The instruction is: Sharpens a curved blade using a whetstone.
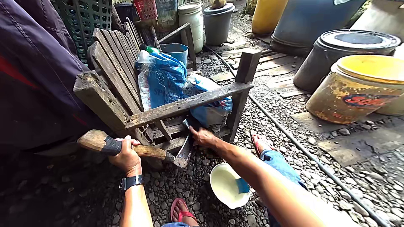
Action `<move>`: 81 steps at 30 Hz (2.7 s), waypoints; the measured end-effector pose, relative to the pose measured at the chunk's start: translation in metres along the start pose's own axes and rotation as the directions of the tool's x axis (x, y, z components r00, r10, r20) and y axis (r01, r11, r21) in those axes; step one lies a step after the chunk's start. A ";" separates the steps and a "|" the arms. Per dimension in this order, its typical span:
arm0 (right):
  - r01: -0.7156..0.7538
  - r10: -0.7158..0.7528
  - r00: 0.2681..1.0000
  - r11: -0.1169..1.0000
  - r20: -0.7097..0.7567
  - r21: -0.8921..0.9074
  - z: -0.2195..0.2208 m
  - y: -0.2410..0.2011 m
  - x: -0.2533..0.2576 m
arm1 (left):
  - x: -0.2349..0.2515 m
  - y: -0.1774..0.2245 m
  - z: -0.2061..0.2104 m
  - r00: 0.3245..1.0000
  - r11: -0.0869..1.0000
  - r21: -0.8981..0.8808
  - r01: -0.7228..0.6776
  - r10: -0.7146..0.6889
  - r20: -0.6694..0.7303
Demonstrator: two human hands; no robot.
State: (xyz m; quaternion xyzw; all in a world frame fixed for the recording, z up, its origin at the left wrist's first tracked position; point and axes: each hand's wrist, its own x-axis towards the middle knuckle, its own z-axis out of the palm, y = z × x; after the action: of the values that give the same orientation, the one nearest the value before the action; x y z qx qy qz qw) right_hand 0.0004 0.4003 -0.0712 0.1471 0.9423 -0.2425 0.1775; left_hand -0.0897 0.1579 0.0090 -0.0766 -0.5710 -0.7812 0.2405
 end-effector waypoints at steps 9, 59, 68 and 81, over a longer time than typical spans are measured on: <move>0.099 -0.098 0.995 0.991 0.018 -0.094 0.022 0.018 -0.021 | 0.000 0.001 0.003 1.000 1.000 0.007 -0.014 0.014 0.006; -0.105 0.105 0.994 0.993 0.002 -0.046 0.006 -0.047 0.003 | -0.011 0.016 0.009 1.000 0.999 0.038 -0.024 0.024 -0.014; -0.027 0.027 1.000 1.000 0.015 -0.001 0.027 -0.039 -0.019 | -0.011 0.015 0.007 1.000 0.997 0.082 -0.007 0.009 -0.023; -0.127 0.128 0.992 0.990 -0.010 0.062 0.010 -0.047 0.002 | -0.015 0.016 0.001 0.999 0.998 0.063 0.025 -0.022 -0.048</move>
State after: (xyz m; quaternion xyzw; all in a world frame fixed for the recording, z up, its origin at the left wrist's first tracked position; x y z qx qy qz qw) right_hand -0.0157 0.3565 -0.0608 0.2141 0.9243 -0.2585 0.1816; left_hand -0.0695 0.1593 0.0169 -0.0437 -0.5905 -0.7669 0.2474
